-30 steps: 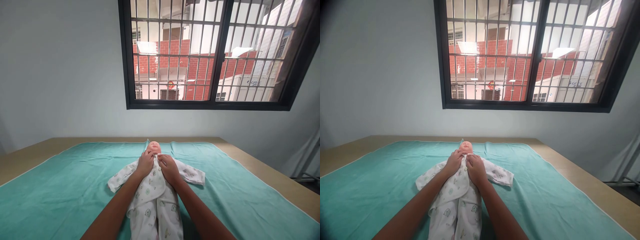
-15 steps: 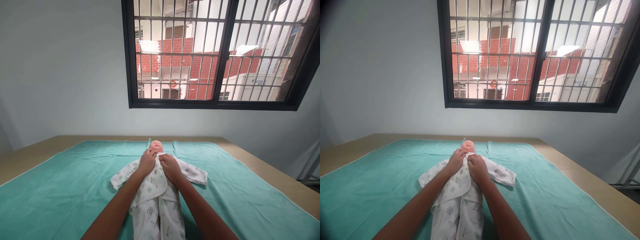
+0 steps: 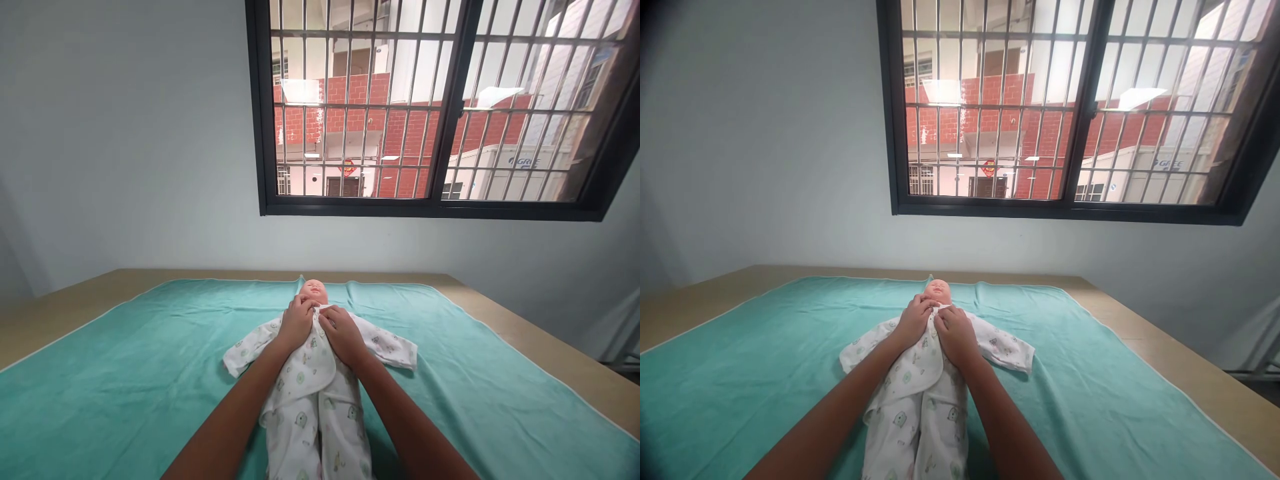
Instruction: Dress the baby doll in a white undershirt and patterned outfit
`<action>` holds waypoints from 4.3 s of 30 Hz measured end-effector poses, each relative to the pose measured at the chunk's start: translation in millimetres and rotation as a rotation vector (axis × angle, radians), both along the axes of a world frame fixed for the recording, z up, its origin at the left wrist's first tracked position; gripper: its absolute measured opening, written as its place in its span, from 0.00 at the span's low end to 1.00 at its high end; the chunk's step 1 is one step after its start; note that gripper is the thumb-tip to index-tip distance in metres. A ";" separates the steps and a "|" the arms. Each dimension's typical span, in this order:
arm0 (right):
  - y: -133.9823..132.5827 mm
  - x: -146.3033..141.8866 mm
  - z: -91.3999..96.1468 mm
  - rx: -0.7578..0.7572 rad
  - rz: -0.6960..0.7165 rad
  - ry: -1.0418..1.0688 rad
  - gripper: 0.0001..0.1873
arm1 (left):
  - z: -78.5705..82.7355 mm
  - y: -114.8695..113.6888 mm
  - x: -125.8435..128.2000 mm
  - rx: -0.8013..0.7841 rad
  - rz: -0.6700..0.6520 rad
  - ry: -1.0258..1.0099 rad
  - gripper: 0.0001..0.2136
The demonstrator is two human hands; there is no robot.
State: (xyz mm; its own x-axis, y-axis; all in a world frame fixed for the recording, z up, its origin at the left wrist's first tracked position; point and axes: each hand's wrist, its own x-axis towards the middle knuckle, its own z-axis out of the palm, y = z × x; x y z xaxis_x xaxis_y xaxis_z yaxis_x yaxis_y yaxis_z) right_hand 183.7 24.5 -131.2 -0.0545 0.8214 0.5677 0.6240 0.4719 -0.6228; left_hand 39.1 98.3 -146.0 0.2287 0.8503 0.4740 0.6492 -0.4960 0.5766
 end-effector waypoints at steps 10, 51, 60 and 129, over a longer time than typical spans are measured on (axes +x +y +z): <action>4.6 -6.6 8.1 -0.100 -0.088 0.122 0.07 | 4.7 -7.8 -0.4 0.045 -0.010 -0.116 0.11; 10.8 2.0 4.8 -0.335 0.108 0.678 0.15 | 35.5 -62.7 -3.4 -0.390 -0.299 -0.756 0.08; 5.8 3.7 7.1 -0.313 0.119 0.609 0.12 | 33.9 -60.6 -6.3 -0.434 -0.330 -0.796 0.07; -32.5 10.4 21.9 -0.465 0.115 0.199 0.08 | 26.3 -123.6 -19.4 -0.209 -0.206 -0.481 0.08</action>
State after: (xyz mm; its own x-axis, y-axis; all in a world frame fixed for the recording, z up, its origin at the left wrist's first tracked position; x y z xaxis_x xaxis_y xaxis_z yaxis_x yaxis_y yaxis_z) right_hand 194.1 -7.9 -109.3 -0.0878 0.9844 0.1523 0.4328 0.1754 -0.8843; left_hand 19.7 -25.4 -119.7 0.1997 0.8979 0.3923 0.1908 -0.4284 0.8832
